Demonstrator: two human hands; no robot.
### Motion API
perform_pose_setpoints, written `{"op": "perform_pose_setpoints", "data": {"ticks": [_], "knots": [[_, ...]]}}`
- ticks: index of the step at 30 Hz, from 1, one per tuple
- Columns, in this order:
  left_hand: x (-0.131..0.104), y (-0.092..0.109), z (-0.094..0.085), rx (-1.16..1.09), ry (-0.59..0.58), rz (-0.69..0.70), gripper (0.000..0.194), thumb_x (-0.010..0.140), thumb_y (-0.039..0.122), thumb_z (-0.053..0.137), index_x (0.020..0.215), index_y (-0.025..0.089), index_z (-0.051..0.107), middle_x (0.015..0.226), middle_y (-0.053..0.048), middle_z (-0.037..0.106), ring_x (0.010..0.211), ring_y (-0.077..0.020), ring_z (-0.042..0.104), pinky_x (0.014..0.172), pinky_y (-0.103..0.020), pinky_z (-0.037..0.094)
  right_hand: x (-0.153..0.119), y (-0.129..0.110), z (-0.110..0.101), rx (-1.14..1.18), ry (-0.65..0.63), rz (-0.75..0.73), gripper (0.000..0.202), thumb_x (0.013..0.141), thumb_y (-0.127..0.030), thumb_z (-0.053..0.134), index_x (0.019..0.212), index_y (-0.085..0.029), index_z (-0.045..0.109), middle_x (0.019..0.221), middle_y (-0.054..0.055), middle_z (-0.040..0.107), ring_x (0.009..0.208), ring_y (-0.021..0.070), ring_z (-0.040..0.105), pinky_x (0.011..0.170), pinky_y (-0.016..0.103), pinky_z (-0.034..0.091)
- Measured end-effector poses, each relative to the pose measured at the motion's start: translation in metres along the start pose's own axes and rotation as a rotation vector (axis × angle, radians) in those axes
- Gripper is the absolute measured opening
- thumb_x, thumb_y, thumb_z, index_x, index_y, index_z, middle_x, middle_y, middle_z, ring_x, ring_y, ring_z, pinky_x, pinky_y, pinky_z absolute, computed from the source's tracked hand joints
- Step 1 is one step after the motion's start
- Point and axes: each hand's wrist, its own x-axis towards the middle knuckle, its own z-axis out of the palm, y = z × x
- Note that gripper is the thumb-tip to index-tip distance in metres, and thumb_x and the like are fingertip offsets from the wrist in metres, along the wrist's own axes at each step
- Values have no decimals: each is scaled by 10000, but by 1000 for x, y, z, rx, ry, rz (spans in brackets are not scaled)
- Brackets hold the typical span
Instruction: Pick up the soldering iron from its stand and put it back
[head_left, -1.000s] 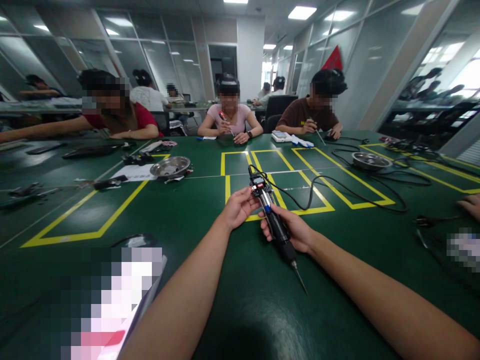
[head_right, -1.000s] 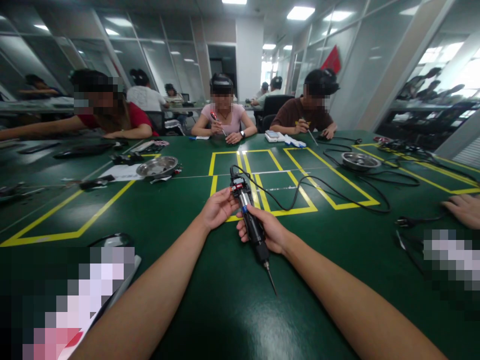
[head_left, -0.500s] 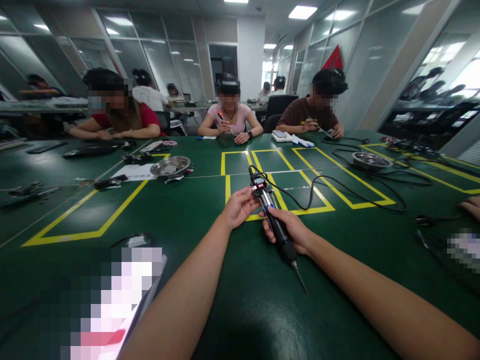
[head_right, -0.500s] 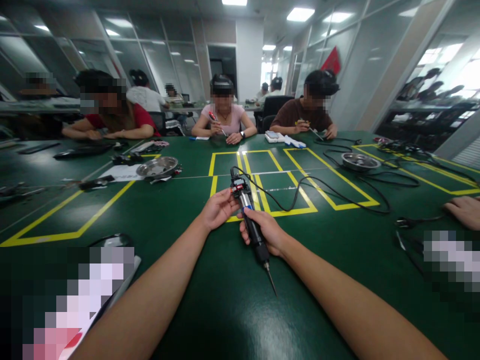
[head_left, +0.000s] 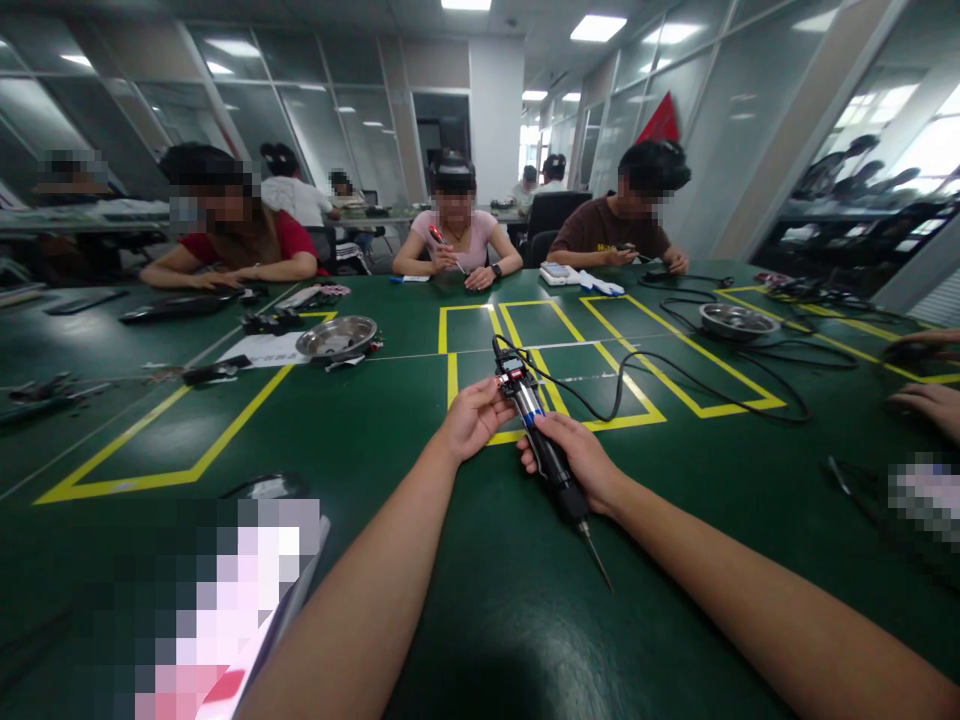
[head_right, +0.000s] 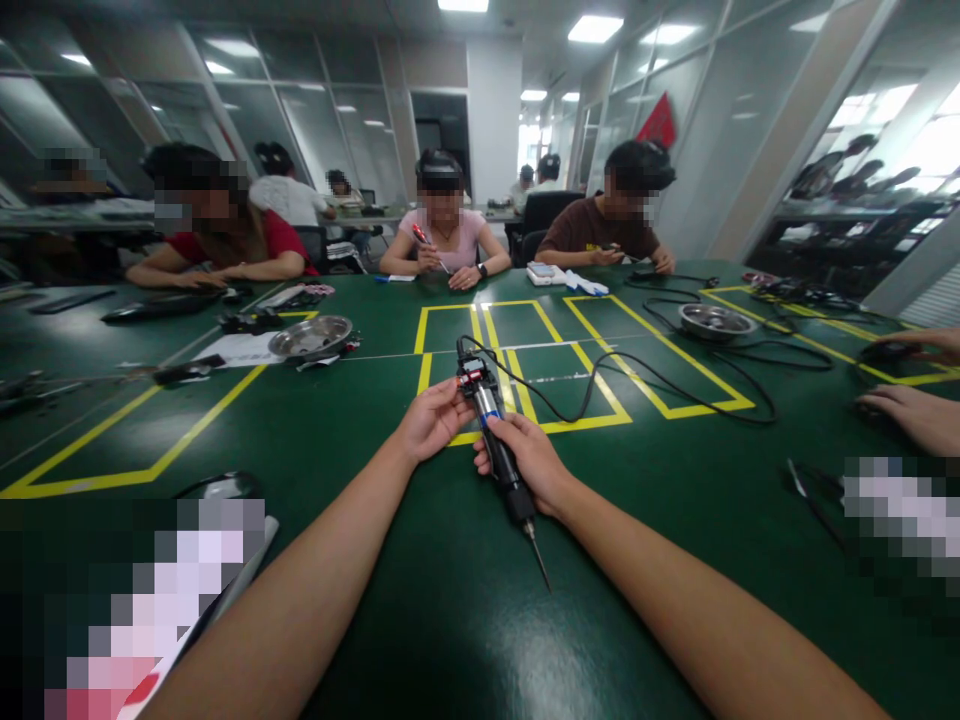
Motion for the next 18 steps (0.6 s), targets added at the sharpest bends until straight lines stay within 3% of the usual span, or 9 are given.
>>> {"op": "perform_pose_setpoints", "data": {"ticks": [5, 18], "knots": [[0, 0, 2, -15, 20, 7, 224, 863, 157, 578, 1067, 75, 620, 1078, -167, 682, 972, -234, 668, 933, -406, 492, -1, 2, 0, 7, 33, -60, 335, 844, -337, 650, 1069, -227, 427, 798, 26, 688, 612, 165, 674, 564, 289, 566], [2, 0, 0, 19, 62, 0, 305, 859, 279, 614, 1099, 90, 626, 1084, -167, 688, 975, -237, 671, 886, -380, 517, -1, 5, 0, -9, -30, -82, 423, 877, -412, 602, 1113, -291, 273, 831, -1, 678, 619, 175, 681, 551, 320, 570]]}}
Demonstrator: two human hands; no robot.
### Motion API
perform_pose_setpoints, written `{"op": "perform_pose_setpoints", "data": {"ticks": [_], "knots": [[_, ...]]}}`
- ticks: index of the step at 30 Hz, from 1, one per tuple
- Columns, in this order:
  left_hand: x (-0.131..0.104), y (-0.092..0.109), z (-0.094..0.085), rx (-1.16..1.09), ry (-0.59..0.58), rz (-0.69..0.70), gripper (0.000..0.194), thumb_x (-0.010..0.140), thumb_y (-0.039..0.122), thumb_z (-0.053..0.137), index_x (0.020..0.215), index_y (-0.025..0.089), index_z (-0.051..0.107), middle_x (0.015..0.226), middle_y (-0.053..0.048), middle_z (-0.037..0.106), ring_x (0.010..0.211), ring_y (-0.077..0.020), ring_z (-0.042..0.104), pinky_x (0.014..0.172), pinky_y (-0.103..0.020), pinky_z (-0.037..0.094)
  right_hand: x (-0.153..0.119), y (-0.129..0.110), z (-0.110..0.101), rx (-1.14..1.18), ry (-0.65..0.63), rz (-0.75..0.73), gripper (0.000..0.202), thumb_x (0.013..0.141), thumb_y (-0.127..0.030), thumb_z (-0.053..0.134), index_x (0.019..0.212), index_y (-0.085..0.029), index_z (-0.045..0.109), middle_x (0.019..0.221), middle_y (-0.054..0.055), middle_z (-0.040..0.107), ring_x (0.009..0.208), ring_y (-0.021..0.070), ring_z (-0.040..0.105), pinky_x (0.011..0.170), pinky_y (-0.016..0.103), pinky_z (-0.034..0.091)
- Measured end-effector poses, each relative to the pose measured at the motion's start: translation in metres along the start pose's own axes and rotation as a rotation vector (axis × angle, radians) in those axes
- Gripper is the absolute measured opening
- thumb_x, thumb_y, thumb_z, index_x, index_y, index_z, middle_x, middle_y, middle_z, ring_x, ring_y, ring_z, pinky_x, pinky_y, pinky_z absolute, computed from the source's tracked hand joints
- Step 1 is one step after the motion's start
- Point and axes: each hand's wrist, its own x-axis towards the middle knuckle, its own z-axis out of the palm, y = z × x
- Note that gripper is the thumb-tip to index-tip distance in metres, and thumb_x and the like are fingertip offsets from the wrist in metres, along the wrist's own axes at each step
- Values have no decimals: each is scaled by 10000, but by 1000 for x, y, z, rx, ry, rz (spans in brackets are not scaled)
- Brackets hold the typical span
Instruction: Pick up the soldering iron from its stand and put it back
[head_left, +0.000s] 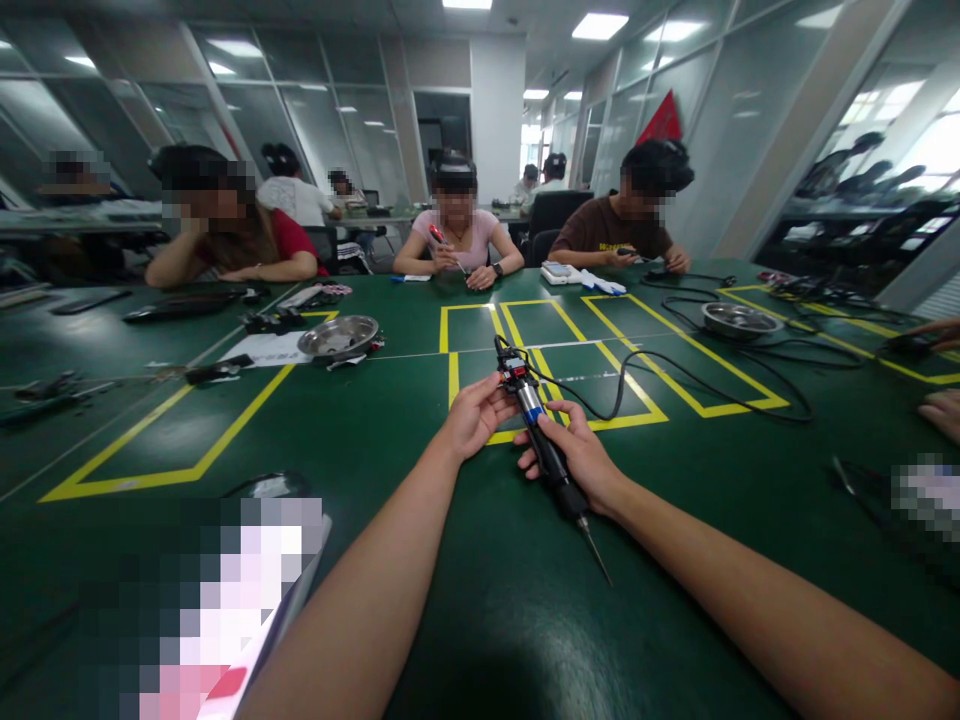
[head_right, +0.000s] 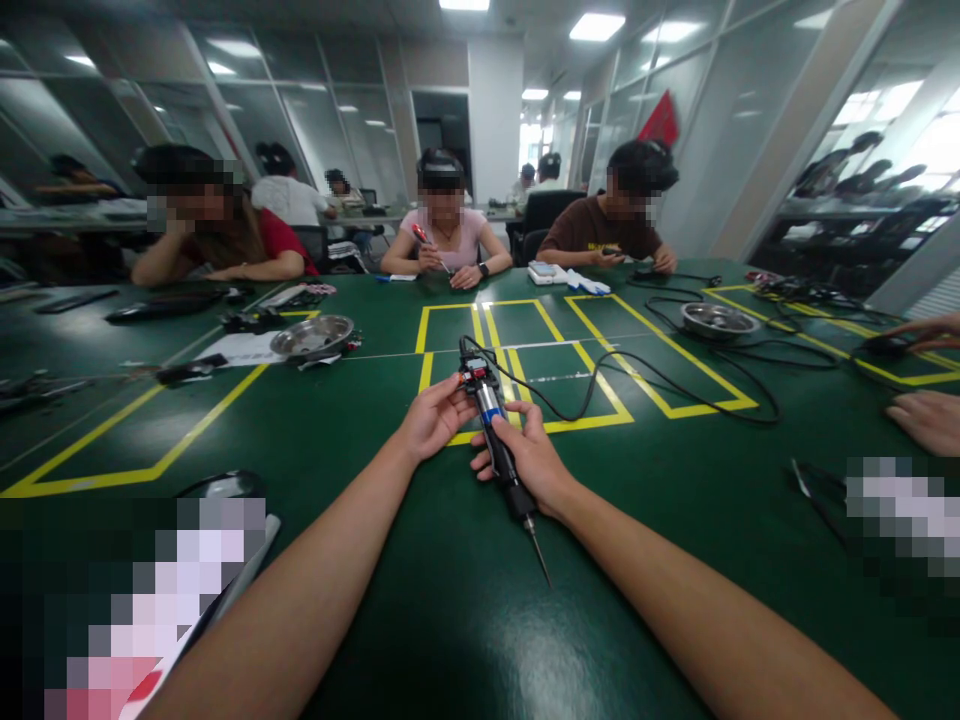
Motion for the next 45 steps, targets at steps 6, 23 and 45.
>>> {"op": "perform_pose_setpoints", "data": {"ticks": [6, 23, 45], "knots": [[-1, 0, 0, 10, -14, 16, 318, 857, 285, 622, 1100, 81, 629, 1103, -180, 680, 984, -245, 668, 895, -389, 515, 0, 0, -2, -47, -107, -85, 346, 885, -442, 583, 1081, -288, 343, 913, 3, 658, 606, 142, 657, 503, 265, 541], [3, -6, 4, 108, 91, 7, 289, 866, 316, 600, 1034, 82, 626, 1006, -176, 705, 882, -235, 695, 861, -424, 531, -3, -4, 4, -34, -77, 5, 253, 828, -374, 656, 992, -220, 541, 921, 33, 656, 560, 114, 617, 465, 227, 489], [-1, -1, 8, 185, 113, -34, 204, 871, 208, 603, 1002, 51, 607, 1035, -240, 679, 934, -251, 692, 923, -409, 514, 36, -201, -224, -1868, 631, 275, 65, 741, -43, 666, 704, -60, 717, 674, 181, 638, 639, 162, 613, 613, 329, 360]]}}
